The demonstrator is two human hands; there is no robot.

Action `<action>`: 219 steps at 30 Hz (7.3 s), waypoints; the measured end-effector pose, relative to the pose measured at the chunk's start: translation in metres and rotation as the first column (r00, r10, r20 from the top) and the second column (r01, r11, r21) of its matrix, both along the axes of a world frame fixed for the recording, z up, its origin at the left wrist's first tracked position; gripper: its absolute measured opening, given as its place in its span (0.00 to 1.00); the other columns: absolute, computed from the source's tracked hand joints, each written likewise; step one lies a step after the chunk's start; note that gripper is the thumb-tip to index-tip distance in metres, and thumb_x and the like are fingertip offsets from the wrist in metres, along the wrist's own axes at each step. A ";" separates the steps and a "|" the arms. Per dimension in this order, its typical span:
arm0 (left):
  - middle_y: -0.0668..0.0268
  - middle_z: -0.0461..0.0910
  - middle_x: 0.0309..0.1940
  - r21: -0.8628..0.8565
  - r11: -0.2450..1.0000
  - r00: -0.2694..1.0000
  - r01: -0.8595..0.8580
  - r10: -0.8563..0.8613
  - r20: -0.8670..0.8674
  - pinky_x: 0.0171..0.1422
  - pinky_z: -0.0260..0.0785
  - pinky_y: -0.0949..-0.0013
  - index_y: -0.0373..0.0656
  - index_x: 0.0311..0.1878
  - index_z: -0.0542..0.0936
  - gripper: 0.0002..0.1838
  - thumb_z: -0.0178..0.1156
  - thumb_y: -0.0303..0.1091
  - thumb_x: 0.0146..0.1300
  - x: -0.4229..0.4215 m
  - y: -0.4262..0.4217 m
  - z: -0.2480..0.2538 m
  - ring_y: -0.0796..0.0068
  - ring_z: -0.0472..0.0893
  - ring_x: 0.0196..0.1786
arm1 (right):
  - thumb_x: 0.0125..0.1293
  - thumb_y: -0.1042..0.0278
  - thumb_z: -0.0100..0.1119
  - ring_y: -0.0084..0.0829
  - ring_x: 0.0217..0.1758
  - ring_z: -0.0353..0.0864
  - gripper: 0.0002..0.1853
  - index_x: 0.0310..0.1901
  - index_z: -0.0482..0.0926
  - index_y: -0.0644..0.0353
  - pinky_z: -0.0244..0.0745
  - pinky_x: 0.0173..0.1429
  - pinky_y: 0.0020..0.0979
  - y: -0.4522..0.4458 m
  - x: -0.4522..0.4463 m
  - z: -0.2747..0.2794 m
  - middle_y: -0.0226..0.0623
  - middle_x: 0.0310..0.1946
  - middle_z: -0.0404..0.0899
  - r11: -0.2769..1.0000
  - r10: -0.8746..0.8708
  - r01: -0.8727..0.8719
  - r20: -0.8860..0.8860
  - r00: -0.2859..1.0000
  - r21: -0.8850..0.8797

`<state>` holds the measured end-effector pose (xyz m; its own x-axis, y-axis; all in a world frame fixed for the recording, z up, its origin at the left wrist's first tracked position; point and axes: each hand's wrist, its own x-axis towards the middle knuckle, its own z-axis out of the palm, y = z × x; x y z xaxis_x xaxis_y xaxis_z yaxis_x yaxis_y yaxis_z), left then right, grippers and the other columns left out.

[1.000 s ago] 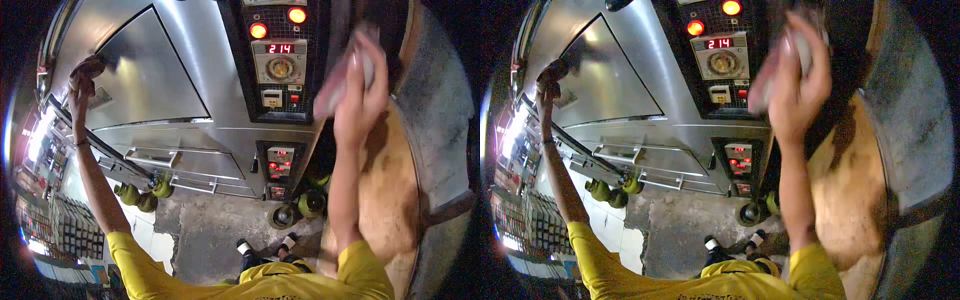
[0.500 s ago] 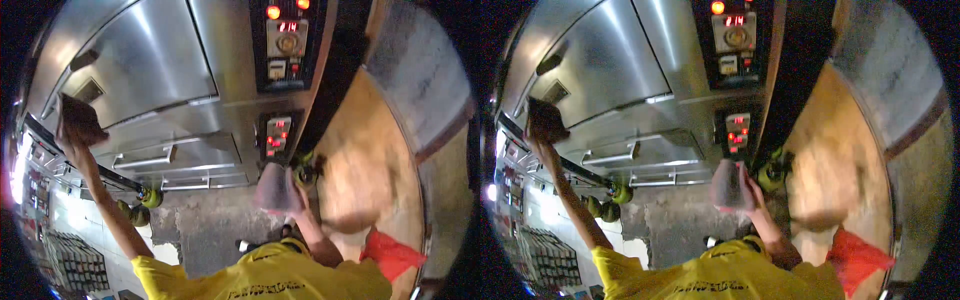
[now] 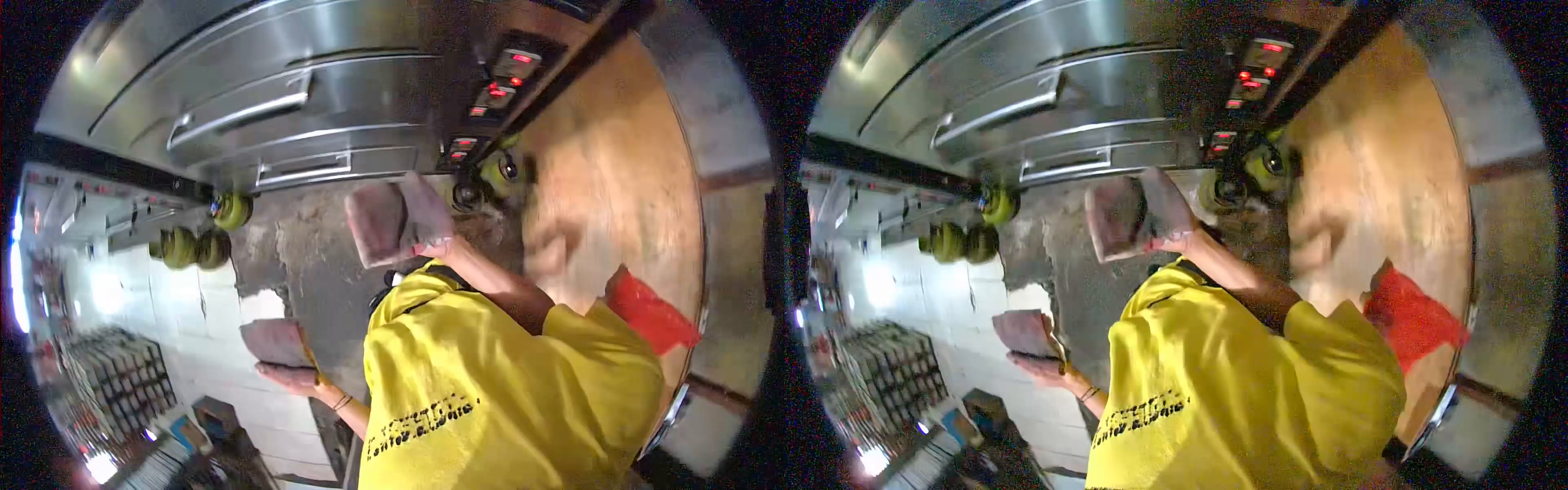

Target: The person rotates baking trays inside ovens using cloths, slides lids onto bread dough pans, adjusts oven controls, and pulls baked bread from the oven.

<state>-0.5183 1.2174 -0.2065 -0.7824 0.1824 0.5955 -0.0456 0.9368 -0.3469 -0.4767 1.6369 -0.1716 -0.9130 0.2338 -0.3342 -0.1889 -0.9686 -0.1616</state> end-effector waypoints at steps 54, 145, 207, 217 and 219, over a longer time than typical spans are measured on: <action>0.69 0.82 0.31 0.864 -0.330 0.622 0.379 0.782 0.026 0.43 0.70 0.73 0.39 0.40 0.81 0.13 0.62 0.41 0.67 -0.058 -0.840 0.083 0.82 0.78 0.36 | 0.71 0.47 0.54 0.34 0.55 0.78 0.24 0.54 0.74 0.61 0.72 0.64 0.39 -1.211 -0.392 0.010 0.37 0.49 0.78 -0.549 0.835 -0.662 0.378 -0.401 0.511; 0.56 0.82 0.26 0.864 0.314 -0.785 0.394 -0.375 0.494 0.30 0.83 0.58 0.44 0.48 0.73 0.14 0.47 0.44 0.75 0.728 -1.176 0.138 0.61 0.83 0.23 | 0.68 0.56 0.60 0.20 0.23 0.70 0.13 0.33 0.81 0.57 0.63 0.27 0.29 -2.040 1.065 0.086 0.24 0.22 0.74 -0.185 -0.925 0.982 0.328 -0.191 0.048; 0.48 0.65 0.66 -0.072 -0.986 -0.895 0.148 -0.103 -0.433 0.65 0.67 0.47 0.36 0.67 0.65 0.27 0.56 0.43 0.72 0.624 -1.005 -0.032 0.49 0.69 0.65 | 0.69 0.62 0.59 0.20 0.23 0.72 0.23 0.62 0.75 0.64 0.71 0.34 0.26 -1.959 0.791 -0.360 0.27 0.24 0.75 -0.556 -0.479 0.598 0.366 -0.798 0.577; 0.44 0.69 0.64 -0.302 -0.897 -0.912 0.324 -0.211 -0.351 0.64 0.69 0.47 0.34 0.68 0.63 0.31 0.63 0.34 0.66 0.615 -1.002 -0.026 0.50 0.73 0.62 | 0.69 0.75 0.58 0.17 0.36 0.74 0.12 0.52 0.81 0.57 0.70 0.43 0.23 -1.859 0.806 -0.435 0.26 0.35 0.79 -0.446 -0.141 0.303 0.268 -0.953 0.842; 0.45 0.69 0.63 -0.098 -0.976 -0.926 0.196 -0.152 -0.346 0.62 0.69 0.46 0.34 0.67 0.64 0.30 0.63 0.33 0.66 0.618 -1.005 -0.028 0.51 0.74 0.61 | 0.68 0.76 0.58 0.19 0.40 0.77 0.13 0.53 0.80 0.57 0.72 0.47 0.25 -1.854 0.801 -0.453 0.29 0.36 0.80 -0.581 -0.192 0.195 0.100 -0.976 0.790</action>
<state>0.0996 0.2120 -0.2342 0.5680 -0.1540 0.8085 0.3381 -0.8520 -0.3998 0.3244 -0.2169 -0.6244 0.9684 -0.2247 -0.1081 0.0108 0.4710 -0.8821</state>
